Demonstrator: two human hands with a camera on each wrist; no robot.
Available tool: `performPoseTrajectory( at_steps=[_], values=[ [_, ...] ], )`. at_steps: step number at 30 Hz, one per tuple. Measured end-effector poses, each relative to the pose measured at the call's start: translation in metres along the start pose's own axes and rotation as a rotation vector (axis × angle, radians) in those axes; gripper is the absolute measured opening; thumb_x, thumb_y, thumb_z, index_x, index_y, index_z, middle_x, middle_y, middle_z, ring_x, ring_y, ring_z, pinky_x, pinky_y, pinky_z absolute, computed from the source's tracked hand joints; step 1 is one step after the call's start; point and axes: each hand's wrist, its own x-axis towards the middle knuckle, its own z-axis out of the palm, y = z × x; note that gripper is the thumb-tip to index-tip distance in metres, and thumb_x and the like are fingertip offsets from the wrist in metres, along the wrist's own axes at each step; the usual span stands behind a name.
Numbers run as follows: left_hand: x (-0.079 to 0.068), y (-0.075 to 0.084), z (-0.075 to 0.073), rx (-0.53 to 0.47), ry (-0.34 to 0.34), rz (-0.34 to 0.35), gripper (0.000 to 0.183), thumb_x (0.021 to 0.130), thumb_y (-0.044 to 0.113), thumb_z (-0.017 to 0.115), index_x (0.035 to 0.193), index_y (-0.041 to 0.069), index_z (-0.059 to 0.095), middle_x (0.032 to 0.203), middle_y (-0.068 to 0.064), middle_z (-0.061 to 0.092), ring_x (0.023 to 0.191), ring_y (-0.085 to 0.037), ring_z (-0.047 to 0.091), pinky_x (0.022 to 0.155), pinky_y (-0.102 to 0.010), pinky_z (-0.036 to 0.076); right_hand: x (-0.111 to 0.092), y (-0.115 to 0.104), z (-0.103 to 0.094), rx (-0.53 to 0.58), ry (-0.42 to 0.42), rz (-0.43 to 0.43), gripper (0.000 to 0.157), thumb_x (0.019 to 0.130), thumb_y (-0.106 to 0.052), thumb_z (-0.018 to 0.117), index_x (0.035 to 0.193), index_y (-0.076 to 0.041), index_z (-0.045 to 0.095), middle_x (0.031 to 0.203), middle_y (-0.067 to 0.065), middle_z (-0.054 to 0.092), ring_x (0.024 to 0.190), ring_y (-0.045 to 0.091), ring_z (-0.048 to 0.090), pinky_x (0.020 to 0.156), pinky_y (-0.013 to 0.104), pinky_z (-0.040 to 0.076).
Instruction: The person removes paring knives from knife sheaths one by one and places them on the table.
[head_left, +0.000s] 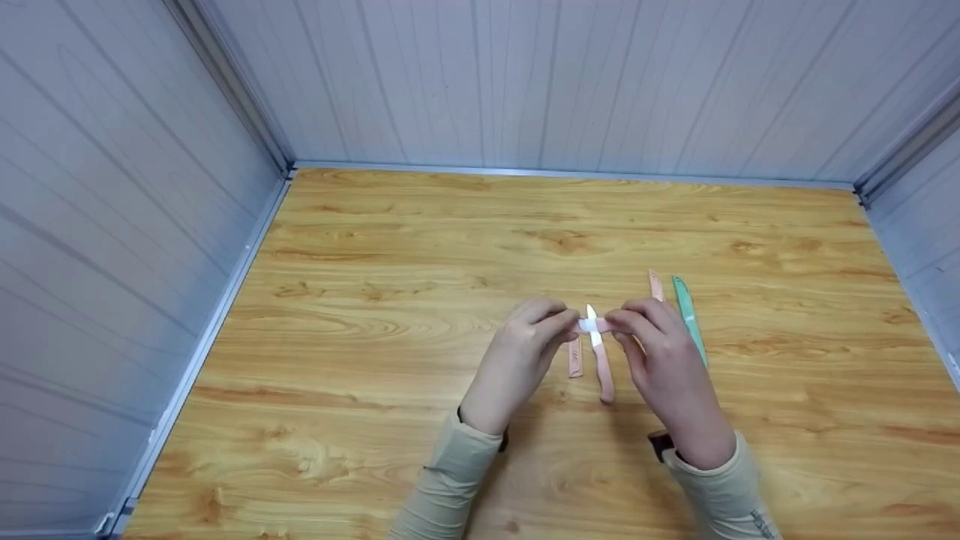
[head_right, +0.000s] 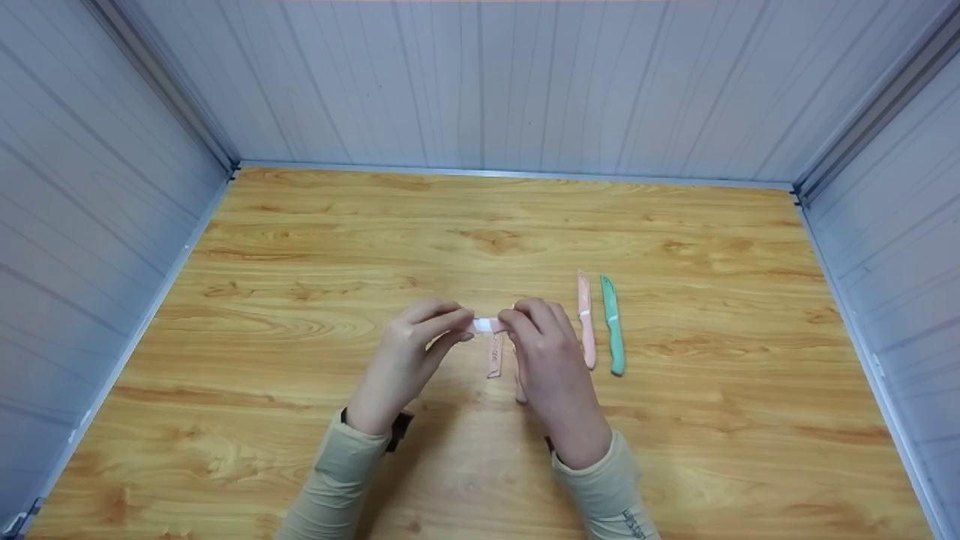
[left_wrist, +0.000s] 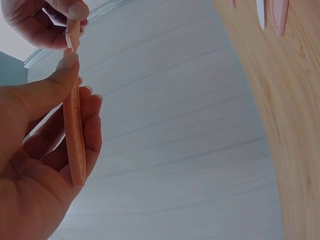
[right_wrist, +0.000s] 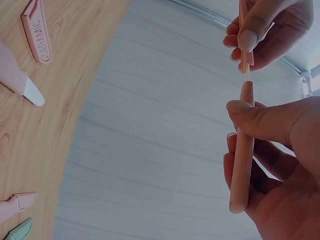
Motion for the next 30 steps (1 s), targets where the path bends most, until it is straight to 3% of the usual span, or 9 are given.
performPoseTrajectory(
  at_steps=[16, 30],
  values=[
    [-0.0006, -0.0006, 0.0007, -0.003, 0.005, 0.009, 0.015, 0.088, 0.01, 0.069, 0.101, 0.004, 0.072, 0.099, -0.002, 0.063, 0.092, -0.016, 0.059, 0.083, -0.021, 0.047, -0.0009, 0.0016, 0.0, 0.007, 0.03, -0.025, 0.022, 0.077, 0.011, 0.073, 0.096, 0.0, 0.069, 0.097, 0.008, 0.06, 0.088, 0.023, 0.054, 0.075, 0.029, 0.043],
    [-0.0007, -0.0008, 0.0011, 0.0, -0.006, -0.003, 0.015, 0.089, 0.01, 0.068, 0.102, 0.005, 0.072, 0.1, -0.002, 0.062, 0.093, -0.015, 0.058, 0.084, -0.02, 0.047, -0.0037, 0.0024, -0.0023, -0.005, -0.009, 0.009, 0.021, 0.079, 0.007, 0.072, 0.099, -0.001, 0.07, 0.1, 0.008, 0.06, 0.093, 0.022, 0.054, 0.079, 0.028, 0.045]
  ],
)
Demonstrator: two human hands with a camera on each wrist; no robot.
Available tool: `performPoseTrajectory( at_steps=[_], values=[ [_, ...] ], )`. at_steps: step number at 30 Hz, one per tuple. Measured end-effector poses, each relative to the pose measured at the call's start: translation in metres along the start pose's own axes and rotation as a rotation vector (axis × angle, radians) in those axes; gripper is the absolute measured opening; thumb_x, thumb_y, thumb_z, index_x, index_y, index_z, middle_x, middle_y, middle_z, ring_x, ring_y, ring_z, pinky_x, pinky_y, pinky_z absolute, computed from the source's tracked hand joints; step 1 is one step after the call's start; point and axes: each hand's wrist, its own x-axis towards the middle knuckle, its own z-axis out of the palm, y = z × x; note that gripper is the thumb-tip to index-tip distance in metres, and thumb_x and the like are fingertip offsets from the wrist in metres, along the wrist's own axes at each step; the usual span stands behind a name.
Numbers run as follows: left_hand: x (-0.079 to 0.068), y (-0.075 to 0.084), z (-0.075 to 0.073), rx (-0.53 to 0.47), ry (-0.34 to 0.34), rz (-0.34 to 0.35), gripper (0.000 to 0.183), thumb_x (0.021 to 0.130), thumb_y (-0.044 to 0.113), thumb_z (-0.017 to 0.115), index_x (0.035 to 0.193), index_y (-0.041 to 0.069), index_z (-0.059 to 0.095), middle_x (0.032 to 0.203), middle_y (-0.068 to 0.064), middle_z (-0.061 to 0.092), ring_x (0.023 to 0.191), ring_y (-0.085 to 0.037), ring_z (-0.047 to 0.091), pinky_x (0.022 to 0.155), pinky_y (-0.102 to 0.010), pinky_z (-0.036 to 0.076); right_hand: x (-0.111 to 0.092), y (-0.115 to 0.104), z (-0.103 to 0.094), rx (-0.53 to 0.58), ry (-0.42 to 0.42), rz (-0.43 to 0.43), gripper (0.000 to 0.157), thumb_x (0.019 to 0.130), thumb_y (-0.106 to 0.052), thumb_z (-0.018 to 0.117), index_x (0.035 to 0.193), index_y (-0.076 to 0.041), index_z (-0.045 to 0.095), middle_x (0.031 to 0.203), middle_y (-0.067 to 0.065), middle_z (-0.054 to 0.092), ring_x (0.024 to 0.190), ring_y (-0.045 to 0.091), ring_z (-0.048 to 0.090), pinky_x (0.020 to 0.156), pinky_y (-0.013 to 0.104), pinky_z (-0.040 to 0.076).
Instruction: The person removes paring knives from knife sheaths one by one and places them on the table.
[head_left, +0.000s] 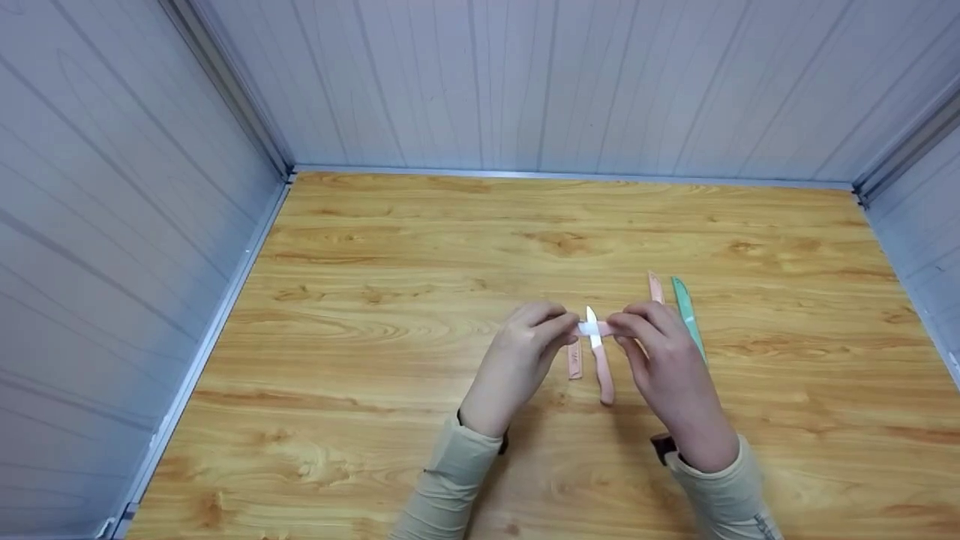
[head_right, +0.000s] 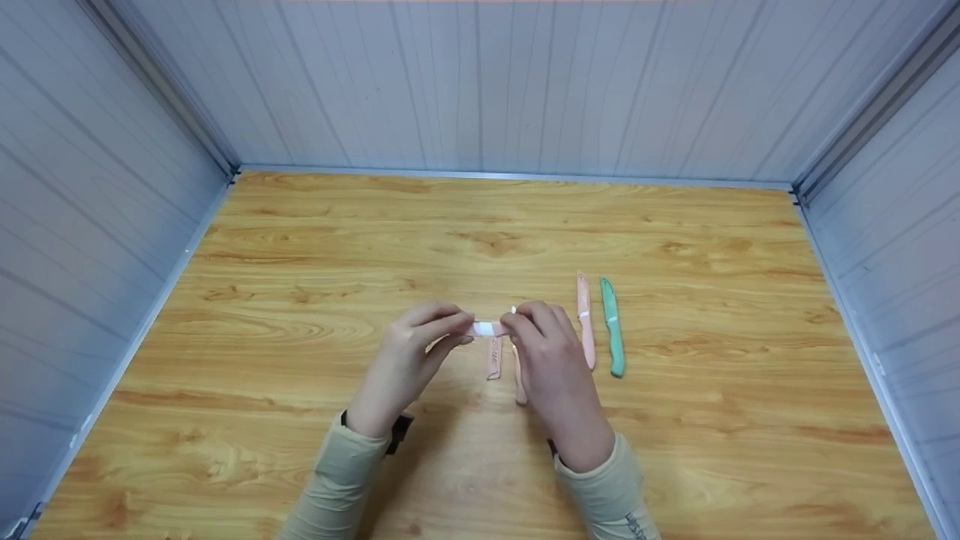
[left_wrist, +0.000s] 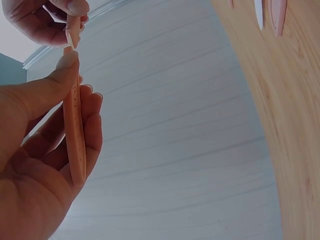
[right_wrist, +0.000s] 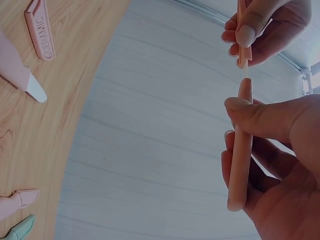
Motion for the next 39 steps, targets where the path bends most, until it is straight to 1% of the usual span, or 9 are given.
performPoseTrajectory(
  at_steps=[7, 14, 22, 29, 36, 39],
  values=[
    [-0.0001, 0.0003, -0.0006, -0.006, -0.001, 0.005, 0.015, 0.09, 0.012, 0.067, 0.101, 0.004, 0.072, 0.099, -0.002, 0.062, 0.094, -0.015, 0.058, 0.085, -0.019, 0.046, -0.0002, 0.0001, -0.0001, -0.005, 0.014, -0.008, 0.025, 0.077, 0.011, 0.073, 0.099, -0.001, 0.07, 0.1, 0.007, 0.061, 0.094, 0.02, 0.055, 0.078, 0.029, 0.047],
    [-0.0009, -0.0002, -0.0019, 0.006, 0.001, 0.006, 0.017, 0.09, 0.014, 0.067, 0.102, 0.004, 0.072, 0.1, -0.003, 0.063, 0.094, -0.016, 0.059, 0.085, -0.02, 0.047, -0.0004, 0.0005, -0.0004, 0.012, 0.031, -0.018, 0.026, 0.075, 0.012, 0.074, 0.097, -0.001, 0.07, 0.098, 0.007, 0.06, 0.091, 0.022, 0.055, 0.078, 0.029, 0.044],
    [-0.0009, -0.0004, -0.002, 0.003, 0.007, -0.001, 0.015, 0.089, 0.014, 0.067, 0.102, 0.005, 0.072, 0.1, -0.002, 0.063, 0.094, -0.016, 0.059, 0.085, -0.02, 0.047, -0.0007, 0.0008, -0.0014, 0.01, 0.007, 0.009, 0.023, 0.077, 0.01, 0.073, 0.097, 0.0, 0.069, 0.099, 0.009, 0.06, 0.093, 0.025, 0.054, 0.08, 0.031, 0.044],
    [-0.0008, -0.0013, -0.0024, 0.001, -0.004, -0.004, 0.017, 0.09, 0.016, 0.066, 0.102, 0.005, 0.072, 0.1, -0.002, 0.063, 0.095, -0.015, 0.058, 0.085, -0.018, 0.046, 0.0003, 0.0017, -0.0002, 0.023, 0.03, -0.019, 0.025, 0.076, 0.013, 0.073, 0.096, 0.0, 0.069, 0.097, 0.008, 0.06, 0.089, 0.024, 0.054, 0.077, 0.029, 0.044],
    [-0.0005, -0.0025, -0.0018, 0.004, 0.005, 0.003, 0.016, 0.09, 0.014, 0.067, 0.102, 0.005, 0.072, 0.099, -0.002, 0.063, 0.094, -0.015, 0.058, 0.085, -0.017, 0.046, 0.0011, 0.0021, -0.0009, 0.02, 0.013, -0.006, 0.023, 0.078, 0.011, 0.072, 0.098, 0.0, 0.069, 0.097, 0.008, 0.06, 0.091, 0.024, 0.054, 0.078, 0.031, 0.044],
    [-0.0005, -0.0028, -0.0014, -0.002, 0.007, 0.003, 0.015, 0.09, 0.013, 0.067, 0.102, 0.005, 0.072, 0.099, -0.002, 0.063, 0.094, -0.015, 0.058, 0.085, -0.018, 0.046, 0.0014, 0.0018, -0.0008, 0.026, 0.022, -0.01, 0.024, 0.077, 0.012, 0.072, 0.097, 0.0, 0.069, 0.097, 0.007, 0.06, 0.091, 0.024, 0.054, 0.078, 0.031, 0.044]
  ],
)
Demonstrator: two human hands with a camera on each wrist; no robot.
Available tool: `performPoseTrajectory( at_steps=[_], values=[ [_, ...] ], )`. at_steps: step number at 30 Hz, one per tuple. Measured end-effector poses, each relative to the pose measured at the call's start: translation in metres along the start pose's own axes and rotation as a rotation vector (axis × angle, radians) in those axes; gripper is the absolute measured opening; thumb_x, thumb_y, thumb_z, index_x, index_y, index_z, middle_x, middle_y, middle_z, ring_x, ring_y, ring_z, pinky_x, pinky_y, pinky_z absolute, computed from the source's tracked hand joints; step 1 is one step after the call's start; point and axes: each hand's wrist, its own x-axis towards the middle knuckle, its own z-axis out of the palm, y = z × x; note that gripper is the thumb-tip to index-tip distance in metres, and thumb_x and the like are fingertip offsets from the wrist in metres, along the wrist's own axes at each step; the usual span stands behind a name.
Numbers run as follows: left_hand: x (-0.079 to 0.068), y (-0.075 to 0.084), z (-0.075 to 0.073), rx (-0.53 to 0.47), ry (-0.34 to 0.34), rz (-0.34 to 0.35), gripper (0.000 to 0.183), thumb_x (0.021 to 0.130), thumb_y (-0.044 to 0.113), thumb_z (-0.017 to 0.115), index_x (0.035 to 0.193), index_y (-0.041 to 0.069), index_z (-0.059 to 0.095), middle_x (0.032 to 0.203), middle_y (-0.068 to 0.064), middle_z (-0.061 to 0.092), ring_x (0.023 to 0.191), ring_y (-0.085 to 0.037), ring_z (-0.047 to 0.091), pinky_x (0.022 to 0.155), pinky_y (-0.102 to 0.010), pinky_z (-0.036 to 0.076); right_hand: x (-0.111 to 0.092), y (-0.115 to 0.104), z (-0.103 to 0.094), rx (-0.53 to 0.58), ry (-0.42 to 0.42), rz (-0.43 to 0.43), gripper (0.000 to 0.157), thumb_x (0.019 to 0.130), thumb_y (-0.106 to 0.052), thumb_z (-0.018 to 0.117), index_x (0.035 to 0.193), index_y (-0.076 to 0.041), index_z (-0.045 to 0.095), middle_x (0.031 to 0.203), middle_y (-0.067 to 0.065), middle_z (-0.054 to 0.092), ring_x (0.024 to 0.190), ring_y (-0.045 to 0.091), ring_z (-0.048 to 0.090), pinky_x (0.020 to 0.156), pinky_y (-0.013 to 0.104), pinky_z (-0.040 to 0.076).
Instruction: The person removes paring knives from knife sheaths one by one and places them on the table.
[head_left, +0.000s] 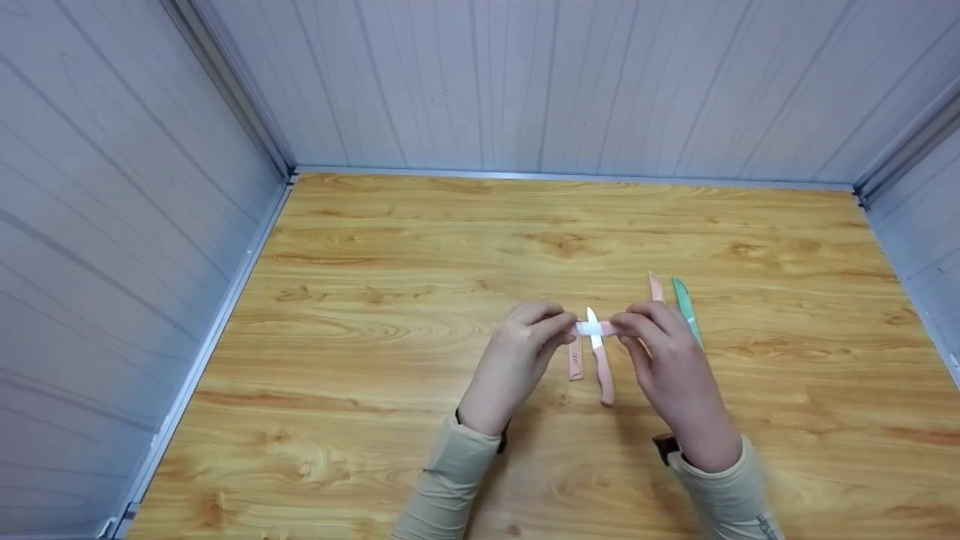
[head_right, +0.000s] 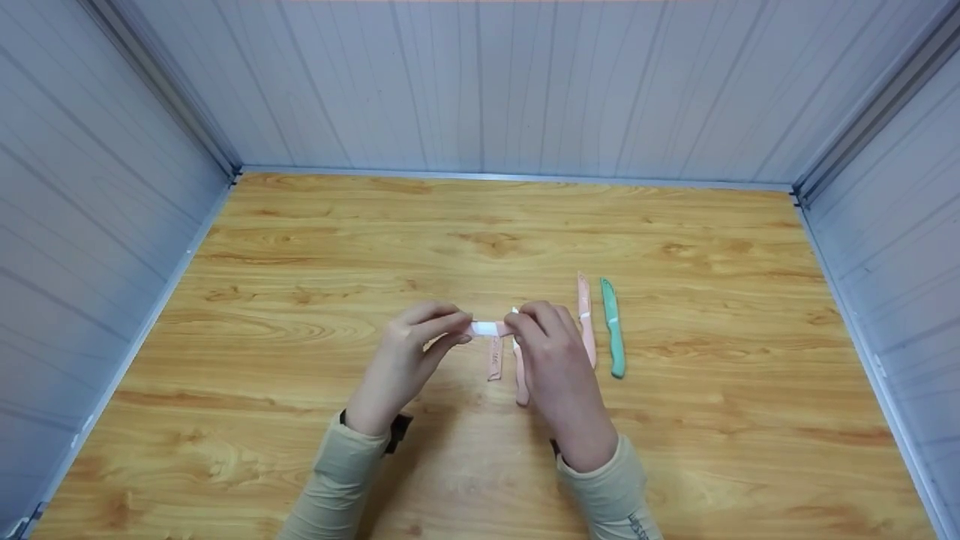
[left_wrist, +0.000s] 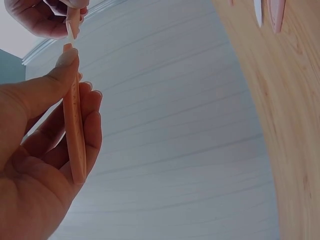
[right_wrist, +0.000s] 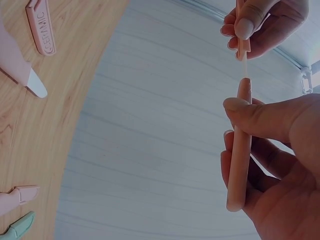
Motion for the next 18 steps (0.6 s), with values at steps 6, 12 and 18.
performPoseTrajectory(
  at_steps=[6, 12, 18],
  values=[
    [-0.0005, -0.0013, -0.0006, -0.008, -0.012, -0.01, 0.019, 0.09, 0.014, 0.066, 0.105, 0.005, 0.072, 0.102, -0.002, 0.063, 0.096, -0.014, 0.058, 0.087, -0.017, 0.045, -0.0002, 0.001, 0.0001, -0.002, 0.018, -0.026, 0.024, 0.076, 0.013, 0.073, 0.095, 0.0, 0.069, 0.097, 0.007, 0.06, 0.09, 0.024, 0.054, 0.076, 0.028, 0.044],
    [-0.0015, -0.0025, -0.0024, -0.024, -0.01, -0.025, 0.019, 0.09, 0.015, 0.066, 0.105, 0.005, 0.072, 0.102, -0.002, 0.063, 0.095, -0.014, 0.058, 0.086, -0.016, 0.045, -0.0013, 0.0029, -0.0015, -0.023, -0.012, -0.006, 0.026, 0.076, 0.013, 0.073, 0.097, -0.001, 0.069, 0.099, 0.008, 0.06, 0.093, 0.023, 0.053, 0.076, 0.03, 0.045],
    [-0.0013, -0.003, -0.0022, -0.031, -0.009, -0.018, 0.019, 0.09, 0.015, 0.066, 0.105, 0.004, 0.072, 0.102, -0.002, 0.063, 0.095, -0.014, 0.058, 0.086, -0.016, 0.045, -0.0016, 0.0034, -0.0034, -0.042, -0.023, -0.006, 0.025, 0.077, 0.011, 0.073, 0.098, -0.002, 0.07, 0.1, 0.007, 0.06, 0.094, 0.021, 0.053, 0.076, 0.028, 0.046]
  ],
)
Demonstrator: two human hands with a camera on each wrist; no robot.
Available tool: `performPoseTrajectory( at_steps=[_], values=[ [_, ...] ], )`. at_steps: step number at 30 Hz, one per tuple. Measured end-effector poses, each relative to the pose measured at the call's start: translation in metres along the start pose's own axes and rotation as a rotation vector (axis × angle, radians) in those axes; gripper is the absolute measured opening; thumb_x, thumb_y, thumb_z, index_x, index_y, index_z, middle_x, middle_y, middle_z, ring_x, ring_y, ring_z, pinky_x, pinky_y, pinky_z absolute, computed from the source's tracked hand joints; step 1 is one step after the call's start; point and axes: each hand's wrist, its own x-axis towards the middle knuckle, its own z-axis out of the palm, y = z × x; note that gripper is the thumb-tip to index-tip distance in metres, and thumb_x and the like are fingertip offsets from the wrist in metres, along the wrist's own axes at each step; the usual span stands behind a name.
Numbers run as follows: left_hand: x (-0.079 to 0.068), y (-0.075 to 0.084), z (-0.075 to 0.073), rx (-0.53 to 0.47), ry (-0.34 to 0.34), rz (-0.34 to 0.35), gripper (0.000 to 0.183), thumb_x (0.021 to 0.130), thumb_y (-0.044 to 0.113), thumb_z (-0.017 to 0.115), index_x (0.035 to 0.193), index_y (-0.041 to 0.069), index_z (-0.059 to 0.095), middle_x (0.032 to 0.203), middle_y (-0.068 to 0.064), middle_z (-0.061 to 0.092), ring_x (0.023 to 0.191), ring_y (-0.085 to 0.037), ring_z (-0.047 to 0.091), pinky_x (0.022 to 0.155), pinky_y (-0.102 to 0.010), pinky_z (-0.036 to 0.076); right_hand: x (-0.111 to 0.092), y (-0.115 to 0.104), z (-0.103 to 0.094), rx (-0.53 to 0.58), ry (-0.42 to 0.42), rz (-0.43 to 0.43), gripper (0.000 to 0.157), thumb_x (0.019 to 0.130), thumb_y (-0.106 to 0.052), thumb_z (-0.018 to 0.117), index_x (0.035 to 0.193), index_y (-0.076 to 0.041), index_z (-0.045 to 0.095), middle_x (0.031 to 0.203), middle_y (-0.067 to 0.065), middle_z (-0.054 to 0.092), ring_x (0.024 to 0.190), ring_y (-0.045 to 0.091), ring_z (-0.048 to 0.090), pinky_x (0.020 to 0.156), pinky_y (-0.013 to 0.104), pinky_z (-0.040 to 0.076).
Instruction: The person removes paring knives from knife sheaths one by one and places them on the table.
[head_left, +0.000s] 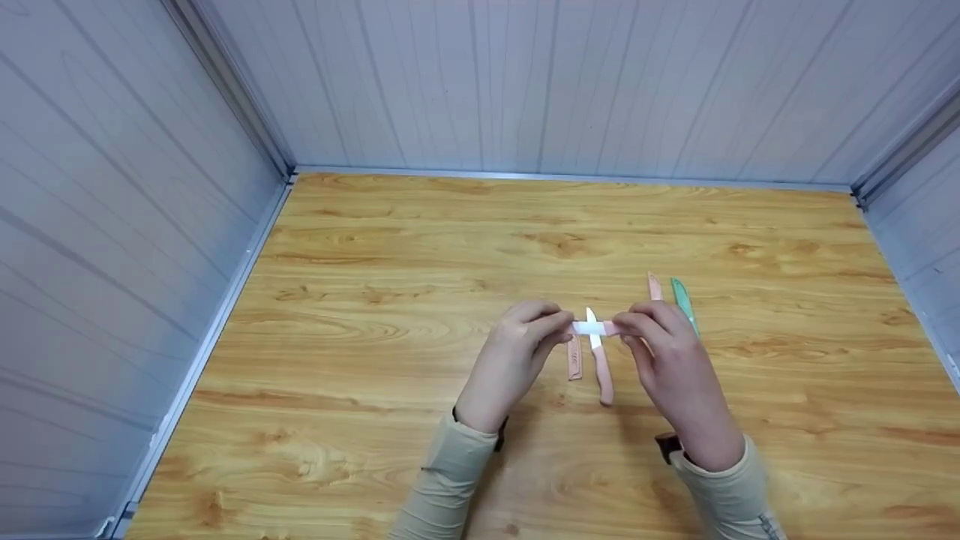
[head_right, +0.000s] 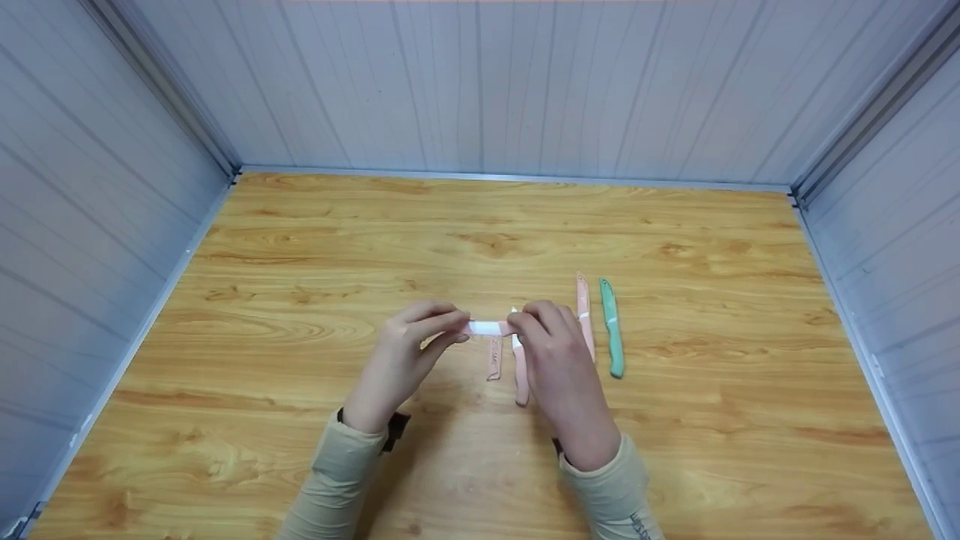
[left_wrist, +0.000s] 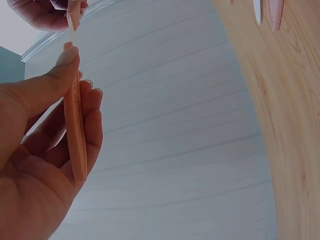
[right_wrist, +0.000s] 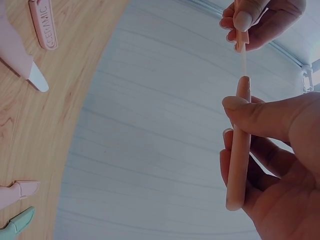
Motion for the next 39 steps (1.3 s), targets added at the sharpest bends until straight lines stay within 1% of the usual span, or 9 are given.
performPoseTrajectory(
  at_steps=[4, 14, 18, 22, 27, 29, 33, 39],
  values=[
    [0.0, 0.0, 0.0, -0.007, -0.001, -0.003, 0.019, 0.09, 0.014, 0.066, 0.105, 0.004, 0.072, 0.102, -0.003, 0.063, 0.095, -0.014, 0.059, 0.085, -0.016, 0.045, 0.0, -0.001, 0.0, -0.004, 0.016, -0.007, 0.027, 0.075, 0.012, 0.074, 0.098, -0.003, 0.07, 0.101, 0.006, 0.06, 0.094, 0.02, 0.053, 0.075, 0.03, 0.047],
    [0.0, -0.002, 0.002, -0.008, 0.003, -0.011, 0.018, 0.089, 0.014, 0.068, 0.104, 0.005, 0.073, 0.102, -0.002, 0.064, 0.095, -0.014, 0.059, 0.085, -0.017, 0.046, 0.0, 0.001, 0.0, -0.007, 0.011, -0.003, 0.027, 0.075, 0.012, 0.074, 0.097, -0.003, 0.07, 0.101, 0.006, 0.06, 0.094, 0.021, 0.053, 0.075, 0.03, 0.046],
    [-0.001, -0.004, 0.001, 0.008, 0.011, -0.016, 0.018, 0.089, 0.015, 0.068, 0.103, 0.006, 0.073, 0.101, -0.001, 0.064, 0.095, -0.014, 0.058, 0.085, -0.017, 0.046, -0.001, 0.003, -0.002, -0.015, 0.015, 0.004, 0.027, 0.074, 0.013, 0.075, 0.096, -0.002, 0.07, 0.1, 0.007, 0.06, 0.092, 0.021, 0.054, 0.075, 0.031, 0.046],
    [-0.001, -0.007, -0.002, 0.028, 0.031, -0.031, 0.017, 0.088, 0.016, 0.069, 0.101, 0.007, 0.074, 0.1, -0.001, 0.065, 0.095, -0.015, 0.059, 0.087, -0.021, 0.046, -0.002, 0.005, -0.004, -0.027, 0.027, 0.019, 0.028, 0.073, 0.014, 0.075, 0.096, -0.002, 0.07, 0.098, 0.007, 0.06, 0.091, 0.022, 0.054, 0.075, 0.032, 0.047],
    [-0.001, -0.011, -0.006, 0.08, 0.051, -0.047, 0.017, 0.087, 0.018, 0.07, 0.1, 0.008, 0.074, 0.1, -0.001, 0.066, 0.095, -0.014, 0.061, 0.088, -0.029, 0.047, -0.003, 0.009, -0.006, -0.023, 0.053, 0.038, 0.028, 0.073, 0.014, 0.074, 0.096, -0.002, 0.071, 0.098, 0.007, 0.061, 0.09, 0.023, 0.054, 0.076, 0.033, 0.046],
    [-0.001, -0.012, -0.007, 0.101, 0.059, -0.052, 0.017, 0.086, 0.018, 0.071, 0.1, 0.008, 0.075, 0.1, -0.001, 0.066, 0.094, -0.015, 0.061, 0.087, -0.03, 0.048, -0.004, 0.01, -0.007, -0.022, 0.064, 0.043, 0.029, 0.073, 0.015, 0.074, 0.096, -0.002, 0.071, 0.098, 0.008, 0.061, 0.09, 0.024, 0.054, 0.076, 0.034, 0.046],
    [-0.001, -0.014, -0.007, 0.094, 0.068, -0.06, 0.017, 0.084, 0.017, 0.073, 0.098, 0.008, 0.075, 0.099, -0.001, 0.066, 0.093, -0.015, 0.062, 0.085, -0.029, 0.049, -0.005, 0.013, -0.008, -0.026, 0.072, 0.051, 0.03, 0.072, 0.016, 0.074, 0.096, -0.002, 0.07, 0.099, 0.009, 0.061, 0.092, 0.025, 0.054, 0.079, 0.036, 0.046],
    [-0.001, -0.017, -0.005, 0.054, 0.072, -0.088, 0.016, 0.083, 0.017, 0.074, 0.097, 0.009, 0.074, 0.096, 0.0, 0.065, 0.088, -0.013, 0.061, 0.08, -0.022, 0.049, -0.006, 0.016, -0.01, -0.028, 0.074, 0.081, 0.028, 0.073, 0.015, 0.074, 0.096, -0.001, 0.07, 0.099, 0.009, 0.062, 0.092, 0.025, 0.053, 0.079, 0.036, 0.045]
  ],
)
